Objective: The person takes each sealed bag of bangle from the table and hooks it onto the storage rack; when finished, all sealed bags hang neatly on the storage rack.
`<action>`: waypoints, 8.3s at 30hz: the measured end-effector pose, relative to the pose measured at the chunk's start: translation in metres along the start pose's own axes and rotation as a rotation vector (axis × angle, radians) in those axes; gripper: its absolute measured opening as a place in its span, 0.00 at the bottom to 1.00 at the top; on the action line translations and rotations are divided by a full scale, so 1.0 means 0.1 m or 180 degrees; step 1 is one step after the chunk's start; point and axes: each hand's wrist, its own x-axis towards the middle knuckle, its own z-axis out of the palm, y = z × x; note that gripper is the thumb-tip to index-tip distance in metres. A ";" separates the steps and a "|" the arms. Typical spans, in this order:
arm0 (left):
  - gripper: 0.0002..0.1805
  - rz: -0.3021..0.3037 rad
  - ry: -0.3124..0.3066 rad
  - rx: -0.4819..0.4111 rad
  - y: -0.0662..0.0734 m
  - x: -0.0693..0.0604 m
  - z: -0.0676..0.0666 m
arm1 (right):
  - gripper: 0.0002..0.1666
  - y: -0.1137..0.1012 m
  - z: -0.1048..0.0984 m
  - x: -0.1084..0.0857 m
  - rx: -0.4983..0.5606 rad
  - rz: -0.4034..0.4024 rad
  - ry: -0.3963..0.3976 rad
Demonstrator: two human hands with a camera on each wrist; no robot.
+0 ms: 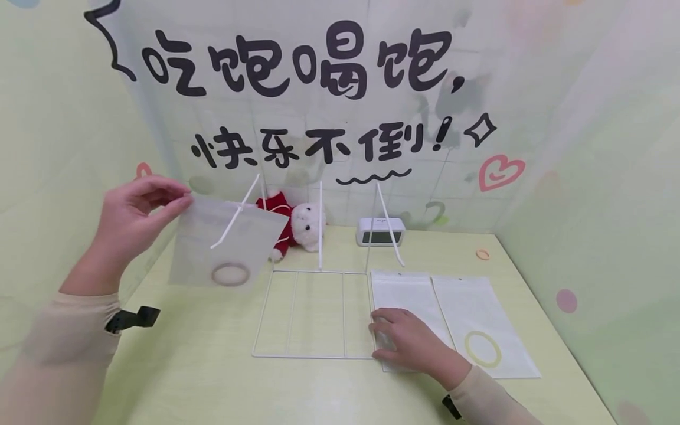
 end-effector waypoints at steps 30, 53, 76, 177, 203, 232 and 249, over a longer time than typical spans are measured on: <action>0.15 0.0143 0.0324 0.1562 -0.13 -0.15 0.18 | 0.31 0.01 0.02 -0.03 0.0172 0.0001 -0.0095; 0.17 -0.0314 -0.1783 0.1633 -0.74 -1.31 0.56 | 0.32 0.02 -0.04 -0.05 0.0255 0.0022 -0.0250; 0.19 -0.0677 -0.2600 0.2386 -0.97 -1.77 0.71 | 0.32 0.02 -0.07 -0.03 0.0334 -0.0029 -0.0210; 0.22 -0.0427 -0.2661 0.2904 -0.88 -1.76 0.76 | 0.14 0.96 -0.77 -0.05 0.1213 0.0518 0.1463; 0.22 -0.0387 -0.2614 0.2834 -0.90 -1.77 0.74 | 0.20 0.19 -1.55 0.15 0.1404 -0.0660 0.1746; 0.23 -0.0488 -0.2591 0.2886 -0.88 -1.78 0.74 | 0.01 -0.37 -2.08 0.42 0.1225 -0.1257 0.2147; 0.22 -0.0403 -0.2593 0.2814 -0.89 -1.77 0.73 | 0.11 -0.45 -2.16 0.79 0.1169 -0.1097 0.1867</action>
